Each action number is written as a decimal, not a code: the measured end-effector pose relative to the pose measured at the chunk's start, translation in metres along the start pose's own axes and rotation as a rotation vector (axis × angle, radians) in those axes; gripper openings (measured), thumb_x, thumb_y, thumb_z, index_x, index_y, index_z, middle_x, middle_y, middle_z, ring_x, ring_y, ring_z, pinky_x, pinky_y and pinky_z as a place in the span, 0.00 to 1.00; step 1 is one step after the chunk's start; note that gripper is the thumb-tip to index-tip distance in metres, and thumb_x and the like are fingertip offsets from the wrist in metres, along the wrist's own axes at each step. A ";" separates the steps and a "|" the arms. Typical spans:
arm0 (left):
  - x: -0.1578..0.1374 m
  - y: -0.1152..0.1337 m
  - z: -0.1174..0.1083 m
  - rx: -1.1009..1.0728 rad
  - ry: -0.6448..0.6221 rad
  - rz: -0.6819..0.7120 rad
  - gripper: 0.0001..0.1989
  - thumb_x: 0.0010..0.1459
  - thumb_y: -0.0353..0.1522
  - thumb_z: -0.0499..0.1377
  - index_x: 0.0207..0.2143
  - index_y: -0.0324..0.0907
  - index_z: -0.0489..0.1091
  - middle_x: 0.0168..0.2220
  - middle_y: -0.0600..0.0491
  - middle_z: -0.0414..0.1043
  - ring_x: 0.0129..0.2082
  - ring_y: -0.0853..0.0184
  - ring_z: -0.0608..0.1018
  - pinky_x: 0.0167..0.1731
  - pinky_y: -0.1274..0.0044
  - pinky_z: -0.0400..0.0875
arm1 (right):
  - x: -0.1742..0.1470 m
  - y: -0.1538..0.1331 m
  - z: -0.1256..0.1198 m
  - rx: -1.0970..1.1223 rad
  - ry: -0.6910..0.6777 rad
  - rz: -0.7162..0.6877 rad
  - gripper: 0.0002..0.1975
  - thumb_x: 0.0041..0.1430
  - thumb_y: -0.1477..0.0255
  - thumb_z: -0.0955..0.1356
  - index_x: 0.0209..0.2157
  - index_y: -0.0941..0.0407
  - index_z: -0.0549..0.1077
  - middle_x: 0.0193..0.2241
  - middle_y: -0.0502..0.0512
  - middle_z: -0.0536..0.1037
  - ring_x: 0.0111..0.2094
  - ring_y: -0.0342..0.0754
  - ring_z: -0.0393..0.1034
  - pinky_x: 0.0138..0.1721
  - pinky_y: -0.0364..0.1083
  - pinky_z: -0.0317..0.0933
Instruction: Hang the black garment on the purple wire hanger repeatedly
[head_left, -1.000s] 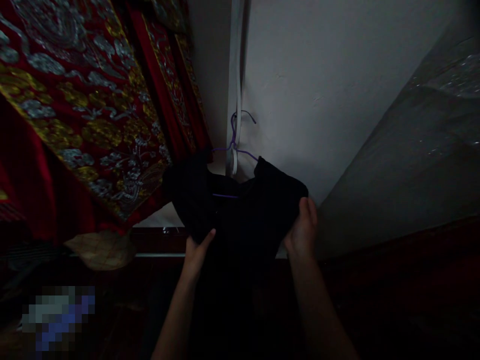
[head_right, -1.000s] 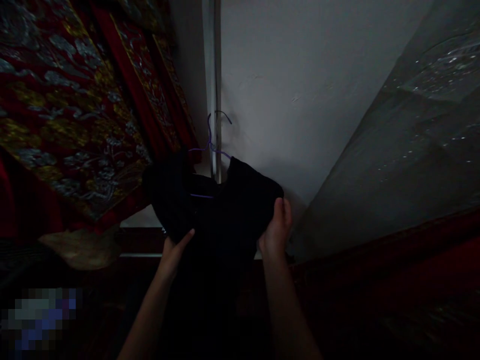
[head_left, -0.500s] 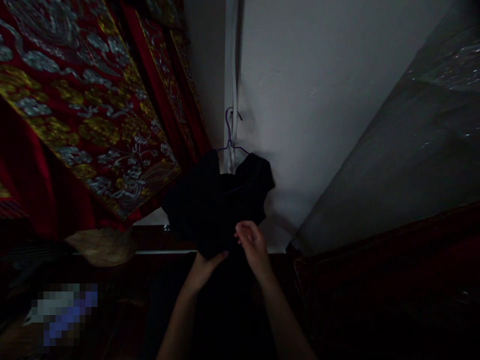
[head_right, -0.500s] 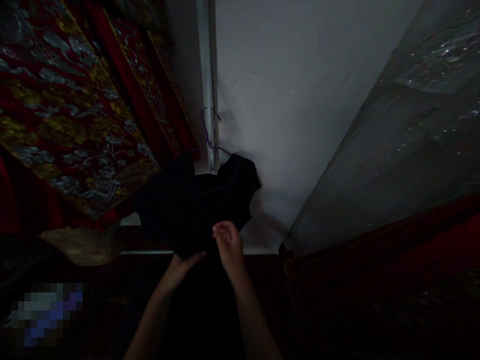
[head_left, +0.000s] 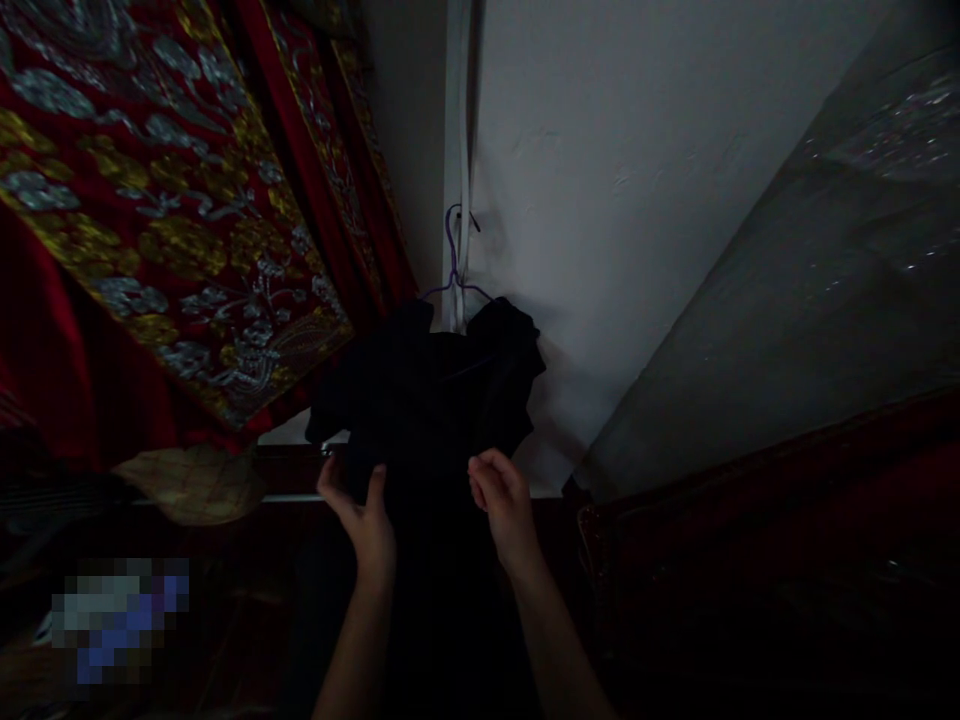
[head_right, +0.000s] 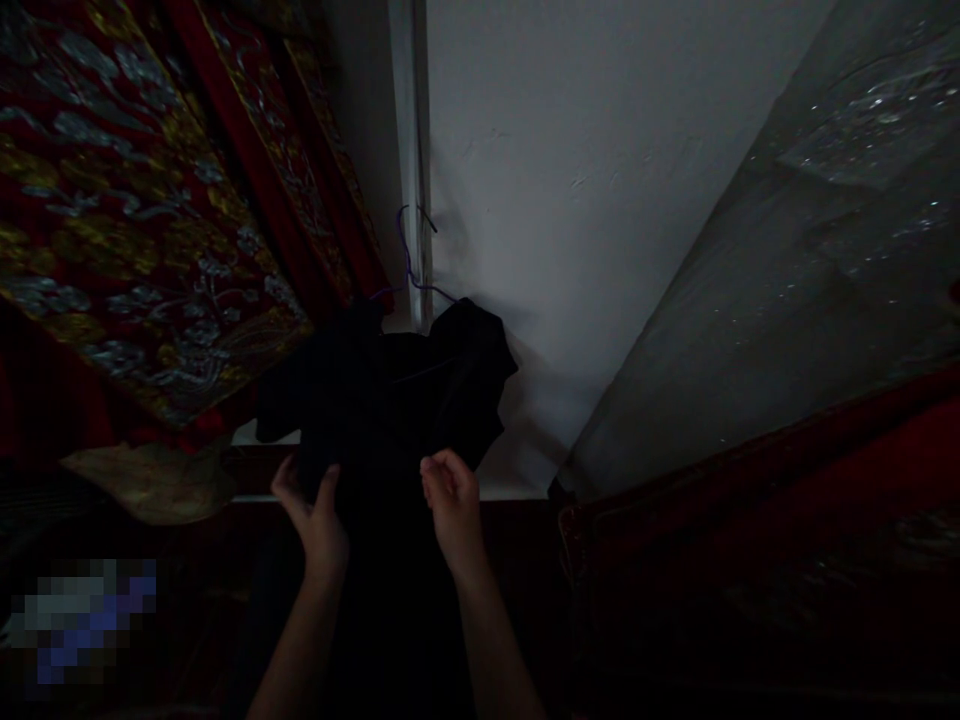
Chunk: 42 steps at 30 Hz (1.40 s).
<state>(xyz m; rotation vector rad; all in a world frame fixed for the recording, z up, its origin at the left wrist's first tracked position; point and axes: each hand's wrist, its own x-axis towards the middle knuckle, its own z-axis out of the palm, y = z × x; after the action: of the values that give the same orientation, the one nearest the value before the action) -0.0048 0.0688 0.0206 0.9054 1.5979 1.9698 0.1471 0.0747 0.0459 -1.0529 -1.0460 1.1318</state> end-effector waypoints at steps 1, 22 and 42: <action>-0.001 0.000 0.000 0.037 0.056 0.124 0.34 0.60 0.42 0.62 0.63 0.48 0.49 0.67 0.42 0.53 0.66 0.55 0.63 0.65 0.61 0.57 | -0.006 -0.003 0.000 0.000 -0.005 0.000 0.18 0.57 0.56 0.69 0.24 0.54 0.65 0.16 0.43 0.60 0.19 0.40 0.52 0.21 0.41 0.47; 0.047 -0.031 0.092 0.315 -0.391 0.403 0.18 0.60 0.37 0.64 0.50 0.41 0.68 0.47 0.44 0.73 0.44 0.58 0.76 0.45 0.67 0.72 | 0.033 -0.001 0.010 -0.015 -0.100 0.079 0.14 0.53 0.59 0.68 0.26 0.57 0.73 0.15 0.46 0.67 0.18 0.39 0.56 0.21 0.41 0.47; 0.088 -0.028 0.132 0.321 -0.406 0.214 0.11 0.59 0.38 0.59 0.31 0.40 0.76 0.31 0.47 0.79 0.33 0.61 0.80 0.35 0.75 0.68 | -0.009 0.047 0.008 0.021 -0.082 0.227 0.15 0.53 0.58 0.68 0.25 0.56 0.72 0.15 0.45 0.66 0.17 0.40 0.57 0.21 0.41 0.50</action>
<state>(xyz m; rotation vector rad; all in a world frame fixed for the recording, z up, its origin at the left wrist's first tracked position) 0.0289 0.2263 0.0267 1.5466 1.6467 1.5401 0.1304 0.0721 0.0002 -1.1372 -0.9941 1.3755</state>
